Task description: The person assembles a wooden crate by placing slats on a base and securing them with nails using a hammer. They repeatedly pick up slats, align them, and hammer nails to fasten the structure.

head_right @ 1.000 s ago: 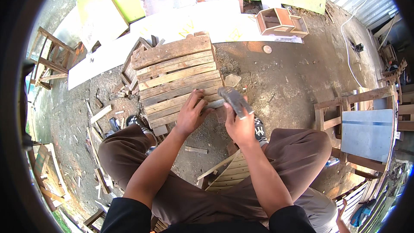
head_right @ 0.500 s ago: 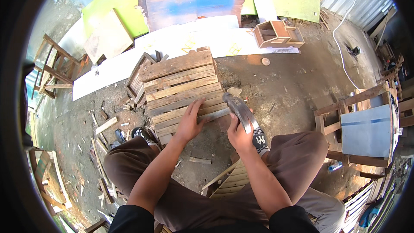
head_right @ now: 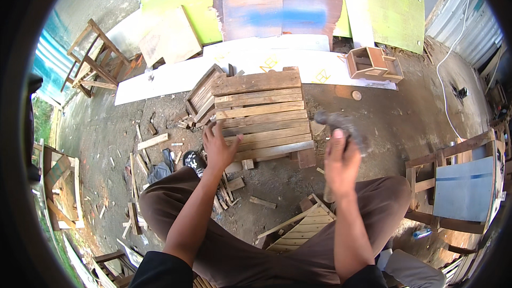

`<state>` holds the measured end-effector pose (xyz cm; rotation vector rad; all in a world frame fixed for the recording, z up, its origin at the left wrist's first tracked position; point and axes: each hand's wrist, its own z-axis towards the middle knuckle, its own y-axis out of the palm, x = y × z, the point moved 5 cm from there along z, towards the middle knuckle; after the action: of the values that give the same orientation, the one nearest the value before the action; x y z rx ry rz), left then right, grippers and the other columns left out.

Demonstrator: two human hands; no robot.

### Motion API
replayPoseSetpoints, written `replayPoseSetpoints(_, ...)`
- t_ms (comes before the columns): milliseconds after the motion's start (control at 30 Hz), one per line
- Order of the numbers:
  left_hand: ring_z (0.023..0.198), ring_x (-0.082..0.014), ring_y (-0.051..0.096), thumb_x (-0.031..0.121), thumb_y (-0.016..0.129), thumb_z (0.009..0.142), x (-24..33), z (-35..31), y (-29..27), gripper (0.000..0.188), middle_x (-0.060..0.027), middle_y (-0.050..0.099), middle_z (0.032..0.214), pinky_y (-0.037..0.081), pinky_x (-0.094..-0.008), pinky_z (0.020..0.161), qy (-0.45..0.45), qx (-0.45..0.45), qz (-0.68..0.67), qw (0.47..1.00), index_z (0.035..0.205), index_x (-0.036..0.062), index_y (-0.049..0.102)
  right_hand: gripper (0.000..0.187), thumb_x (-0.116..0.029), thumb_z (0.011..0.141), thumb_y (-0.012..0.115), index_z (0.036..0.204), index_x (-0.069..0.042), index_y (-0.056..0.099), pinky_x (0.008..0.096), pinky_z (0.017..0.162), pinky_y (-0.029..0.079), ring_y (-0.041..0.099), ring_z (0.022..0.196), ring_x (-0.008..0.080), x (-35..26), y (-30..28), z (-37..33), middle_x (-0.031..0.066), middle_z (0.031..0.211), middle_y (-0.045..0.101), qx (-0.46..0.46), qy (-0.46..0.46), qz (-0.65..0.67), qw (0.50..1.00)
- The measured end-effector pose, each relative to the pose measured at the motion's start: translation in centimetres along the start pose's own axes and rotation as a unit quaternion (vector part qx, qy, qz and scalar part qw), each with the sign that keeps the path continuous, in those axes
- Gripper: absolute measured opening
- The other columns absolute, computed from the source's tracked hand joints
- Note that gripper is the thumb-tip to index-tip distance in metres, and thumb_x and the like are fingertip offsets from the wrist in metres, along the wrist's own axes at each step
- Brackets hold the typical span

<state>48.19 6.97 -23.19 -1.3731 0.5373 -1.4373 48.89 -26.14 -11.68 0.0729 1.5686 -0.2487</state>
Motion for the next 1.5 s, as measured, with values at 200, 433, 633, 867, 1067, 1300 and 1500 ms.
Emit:
replayPoseSetpoints(200,0.160,-0.0479,0.007,0.046,0.094,0.070,0.6,-4.7,1.8,0.123,-0.0227,0.013,0.173,0.009,-0.0725,0.123,0.067,-0.176,0.073,0.979,0.168,0.0303,0.022,0.035,-0.038,0.113,0.051,0.100,-0.005,0.052,0.0241,0.040,0.035,0.046,0.048,0.0070,-3.4,-3.9,0.6,0.0012,0.069,0.052,-0.022,-0.056,-0.018,0.998)
replayPoseSetpoints(433,0.160,-0.0456,0.010,0.037,0.098,0.067,0.7,-3.6,2.3,0.119,-0.0193,0.015,0.173,0.009,-0.0692,0.126,0.062,-0.119,0.050,0.990,0.166,0.0315,0.031,0.035,-0.042,0.112,0.051,0.106,-0.007,0.047,0.0264,0.039,0.037,0.045,0.045,0.0110,0.5,-3.2,-0.2,0.0046,0.070,0.052,0.007,0.041,0.058,0.997)
replayPoseSetpoints(633,0.161,-0.0445,0.008,0.035,0.097,0.067,1.4,-2.7,2.3,0.114,-0.0134,0.015,0.176,0.010,-0.0697,0.126,0.078,-0.162,0.096,0.979,0.164,0.0373,0.036,0.038,-0.041,0.113,0.050,0.098,-0.006,0.048,0.0275,0.038,0.036,0.045,0.044,0.0115,-0.3,-1.6,0.1,0.0057,0.070,0.052,-0.014,0.019,0.047,0.999)
replayPoseSetpoints(867,0.154,-0.0359,0.034,0.039,0.074,0.096,-1.4,1.0,-0.7,0.069,-0.0209,0.044,0.162,0.028,-0.0510,0.123,0.011,-0.267,-0.165,0.949,0.157,0.0160,0.050,0.040,-0.041,0.113,0.050,0.091,-0.006,0.048,0.0262,0.037,0.034,0.043,0.044,0.0088,0.4,-0.3,2.6,0.0028,0.068,0.050,0.028,0.015,-0.003,0.999)
replayPoseSetpoints(1067,0.114,-0.0204,0.068,0.034,0.056,0.110,-6.3,1.0,-2.9,0.045,-0.0164,0.075,0.120,0.050,-0.0351,0.101,-0.151,-0.104,-0.288,0.940,0.135,-0.0024,0.066,0.039,-0.041,0.112,0.052,0.095,-0.006,0.051,0.0249,0.037,0.036,0.045,0.044,0.0067,0.2,1.5,4.1,0.0003,0.067,0.052,0.001,0.023,0.006,1.000)
replayPoseSetpoints(1300,0.123,-0.0376,0.069,0.030,0.076,0.097,-7.2,-2.3,-0.8,0.057,-0.0238,0.072,0.126,0.055,-0.0460,0.097,-0.209,-0.212,-0.263,0.918,0.146,0.0091,0.057,0.040,-0.042,0.111,0.055,0.096,-0.005,0.051,0.0245,0.039,0.037,0.047,0.048,0.0062,1.2,3.4,4.6,0.0005,0.069,0.052,0.000,0.035,-0.028,0.999)
replayPoseSetpoints(1500,0.130,-0.0368,0.064,0.026,0.087,0.088,-7.2,-3.3,0.3,0.087,-0.0222,0.058,0.147,0.055,-0.0444,0.101,-0.193,-0.229,-0.341,0.891,0.158,0.0154,0.036,0.040,-0.043,0.111,0.054,0.097,-0.005,0.052,0.0246,0.038,0.036,0.046,0.046,0.0064,1.8,5.2,4.7,0.0010,0.069,0.051,-0.019,0.051,-0.050,0.997)
